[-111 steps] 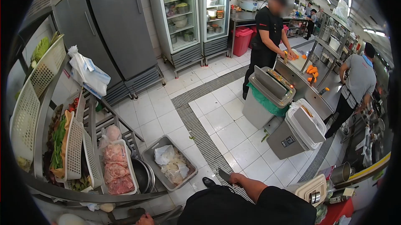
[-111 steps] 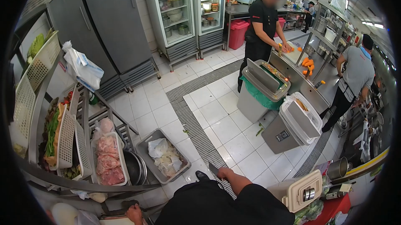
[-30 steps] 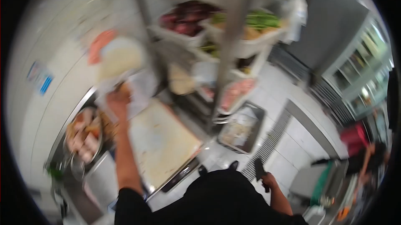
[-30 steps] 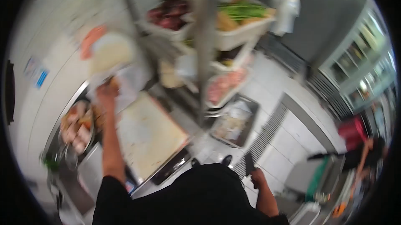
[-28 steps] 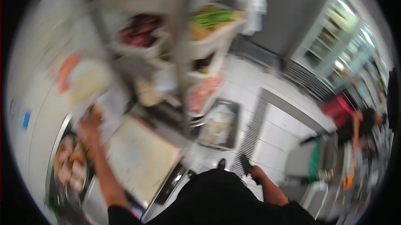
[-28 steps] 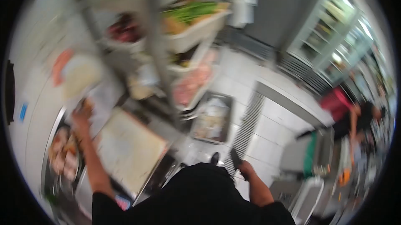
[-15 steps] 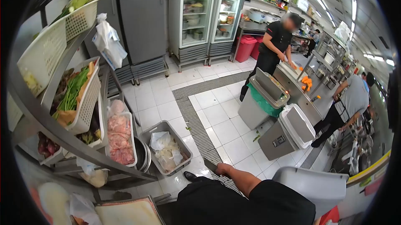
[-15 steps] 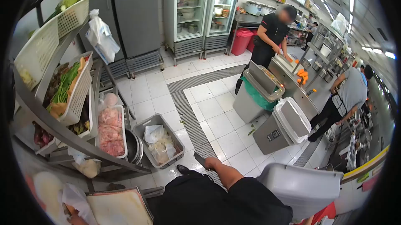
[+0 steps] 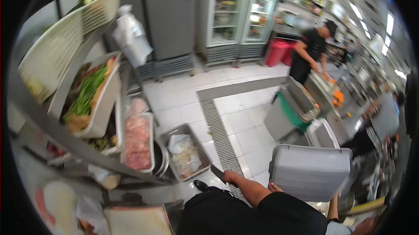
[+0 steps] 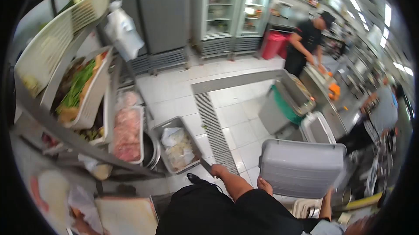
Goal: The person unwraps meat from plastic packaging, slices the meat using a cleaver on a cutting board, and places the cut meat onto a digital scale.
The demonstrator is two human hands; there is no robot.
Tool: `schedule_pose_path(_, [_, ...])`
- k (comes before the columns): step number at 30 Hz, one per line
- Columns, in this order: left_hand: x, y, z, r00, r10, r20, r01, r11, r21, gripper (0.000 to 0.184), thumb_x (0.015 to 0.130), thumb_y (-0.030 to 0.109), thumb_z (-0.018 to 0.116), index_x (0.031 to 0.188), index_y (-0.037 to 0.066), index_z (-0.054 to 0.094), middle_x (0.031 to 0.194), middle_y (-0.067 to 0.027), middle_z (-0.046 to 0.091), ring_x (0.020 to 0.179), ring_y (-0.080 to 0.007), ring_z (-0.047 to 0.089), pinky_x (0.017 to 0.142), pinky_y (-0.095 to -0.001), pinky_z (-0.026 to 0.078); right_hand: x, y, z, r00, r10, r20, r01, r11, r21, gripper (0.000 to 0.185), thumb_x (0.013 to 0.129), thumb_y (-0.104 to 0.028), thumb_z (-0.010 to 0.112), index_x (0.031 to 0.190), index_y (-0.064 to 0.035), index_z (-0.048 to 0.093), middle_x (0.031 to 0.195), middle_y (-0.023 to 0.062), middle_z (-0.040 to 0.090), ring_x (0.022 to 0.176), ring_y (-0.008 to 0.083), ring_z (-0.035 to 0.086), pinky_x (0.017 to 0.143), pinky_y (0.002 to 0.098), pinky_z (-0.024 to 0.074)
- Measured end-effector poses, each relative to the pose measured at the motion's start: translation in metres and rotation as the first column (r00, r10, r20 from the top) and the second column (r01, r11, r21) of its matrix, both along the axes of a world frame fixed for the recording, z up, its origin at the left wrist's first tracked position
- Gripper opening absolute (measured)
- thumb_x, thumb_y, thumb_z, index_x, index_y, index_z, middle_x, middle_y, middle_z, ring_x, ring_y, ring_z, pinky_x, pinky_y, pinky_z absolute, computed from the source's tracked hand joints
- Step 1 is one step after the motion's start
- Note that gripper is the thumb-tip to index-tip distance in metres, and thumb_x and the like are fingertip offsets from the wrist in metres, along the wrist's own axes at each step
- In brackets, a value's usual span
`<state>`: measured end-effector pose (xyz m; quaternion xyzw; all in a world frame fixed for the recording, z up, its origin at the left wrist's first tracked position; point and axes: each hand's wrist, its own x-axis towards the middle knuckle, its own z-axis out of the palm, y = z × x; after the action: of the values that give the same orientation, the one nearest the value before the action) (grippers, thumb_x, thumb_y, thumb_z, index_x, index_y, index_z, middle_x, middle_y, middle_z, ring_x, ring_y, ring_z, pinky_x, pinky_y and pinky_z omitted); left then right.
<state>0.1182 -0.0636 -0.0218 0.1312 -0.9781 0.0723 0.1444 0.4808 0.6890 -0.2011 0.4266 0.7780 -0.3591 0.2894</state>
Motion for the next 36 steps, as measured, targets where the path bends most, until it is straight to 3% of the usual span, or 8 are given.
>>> schedule_pose_path(3, [-0.061, -0.089, -0.062, 0.99, -0.058, 0.13, 0.018, 0.957, 0.289, 0.058, 0.083, 0.042, 0.074, 0.134, 0.016, 0.058, 0.128, -0.0154, 0.064, 0.11, -0.0302, 0.066, 0.09, -0.0422, 0.054, -0.024, 0.009, -0.009, 0.992, -0.077, -0.101, 0.073, 0.996, -0.043, 0.027, 0.079, -0.016, 0.063, 0.095, 0.0031, 0.074, 0.092, 0.0232, 0.074, 0.078, 0.0318, 0.074, 0.073, 0.045, 0.0584])
schedule_pose_path(4, [-0.019, -0.001, 0.008, 0.91, 0.214, 0.355, -0.064, 0.92, -0.388, 0.044, 0.086, 0.036, 0.069, 0.125, 0.017, 0.063, 0.119, -0.011, 0.069, 0.103, -0.0249, 0.069, 0.092, -0.0397, 0.053, -0.013, 0.017, -0.018, 0.791, 0.579, -0.195, -0.498, 0.796, 0.344, 0.032, 0.079, -0.022, 0.066, 0.096, 0.0033, 0.074, 0.096, 0.0248, 0.073, 0.087, 0.0335, 0.074, 0.079, 0.0465, 0.0577])
schedule_pose_path(7, [-0.004, 0.015, 0.025, 0.905, 0.256, 0.34, -0.087, 0.893, -0.442, 0.027, 0.092, 0.025, 0.058, 0.109, 0.008, 0.069, 0.111, -0.0143, 0.072, 0.098, -0.0261, 0.071, 0.099, -0.044, 0.049, -0.027, 0.048, -0.11, 0.995, -0.017, -0.103, 0.016, 1.0, -0.011, 0.039, 0.08, -0.035, 0.068, 0.092, 0.0017, 0.069, 0.088, 0.0257, 0.071, 0.088, 0.0375, 0.072, 0.079, 0.0497, 0.0557])
schedule_pose_path(8, [-0.001, 0.03, 0.04, 0.894, 0.288, 0.342, -0.195, 0.94, -0.28, 0.024, 0.095, 0.023, 0.052, 0.102, 0.009, 0.07, 0.101, -0.0134, 0.074, 0.092, -0.027, 0.072, 0.102, -0.0499, 0.044, -0.029, 0.061, -0.123, 0.972, 0.123, -0.198, -0.121, 0.992, 0.023, 0.016, 0.083, -0.01, 0.059, 0.094, 0.0006, 0.064, 0.07, 0.0132, 0.06, 0.057, 0.0213, 0.06, 0.047, 0.044, 0.0486])
schedule_pose_path(10, [0.001, 0.015, 0.026, 0.937, 0.211, 0.277, -0.089, 0.914, -0.396, 0.026, 0.098, 0.018, 0.046, 0.092, 0.007, 0.069, 0.083, -0.0122, 0.074, 0.08, -0.03, 0.072, 0.104, -0.0534, 0.043, -0.038, 0.055, -0.07, 0.824, 0.501, -0.265, -0.472, 0.865, 0.17, 0.006, 0.074, -0.007, 0.068, 0.078, -0.0031, 0.068, 0.068, 0.0151, 0.06, 0.062, 0.0318, 0.065, 0.054, 0.0441, 0.0525])
schedule_pose_path(12, [-0.001, 0.045, 0.04, 0.76, 0.642, -0.099, -0.484, 0.661, 0.574, 0.098, 0.073, 0.036, 0.068, 0.153, 0.0, 0.024, 0.124, -0.0303, 0.064, 0.115, -0.0463, 0.063, 0.099, -0.0505, 0.049, -0.047, 0.061, -0.075, 0.94, 0.103, -0.326, -0.174, 0.965, -0.197, 0.017, 0.055, -0.013, 0.074, 0.067, -0.0063, 0.065, 0.07, 0.016, 0.063, 0.068, 0.0386, 0.062, 0.06, 0.0512, 0.0492])
schedule_pose_path(14, [0.001, 0.065, 0.072, 0.73, 0.683, -0.014, -0.504, 0.552, 0.665, 0.095, 0.074, 0.034, 0.067, 0.153, 0.001, 0.027, 0.124, -0.0301, 0.064, 0.113, -0.046, 0.063, 0.1, -0.0499, 0.049, -0.051, 0.07, -0.081, 0.8, 0.338, -0.496, -0.457, 0.879, -0.137, 0.021, 0.08, -0.007, 0.051, 0.092, 0.0049, 0.065, 0.064, 0.0146, 0.061, 0.048, 0.0244, 0.06, 0.043, 0.0405, 0.0483])
schedule_pose_path(36, [0.057, 0.143, 0.029, 0.774, 0.489, -0.402, -0.247, 0.818, 0.519, 0.063, 0.079, 0.014, 0.07, 0.136, 0.005, 0.045, 0.133, -0.0264, 0.044, 0.116, -0.0467, 0.054, 0.095, -0.0511, 0.049, -0.157, 0.024, -0.064, 0.961, 0.209, -0.179, -0.255, 0.921, -0.296, 0.02, 0.082, -0.006, 0.051, 0.094, 0.0072, 0.059, 0.06, 0.016, 0.058, 0.045, 0.0292, 0.062, 0.04, 0.0416, 0.0489])
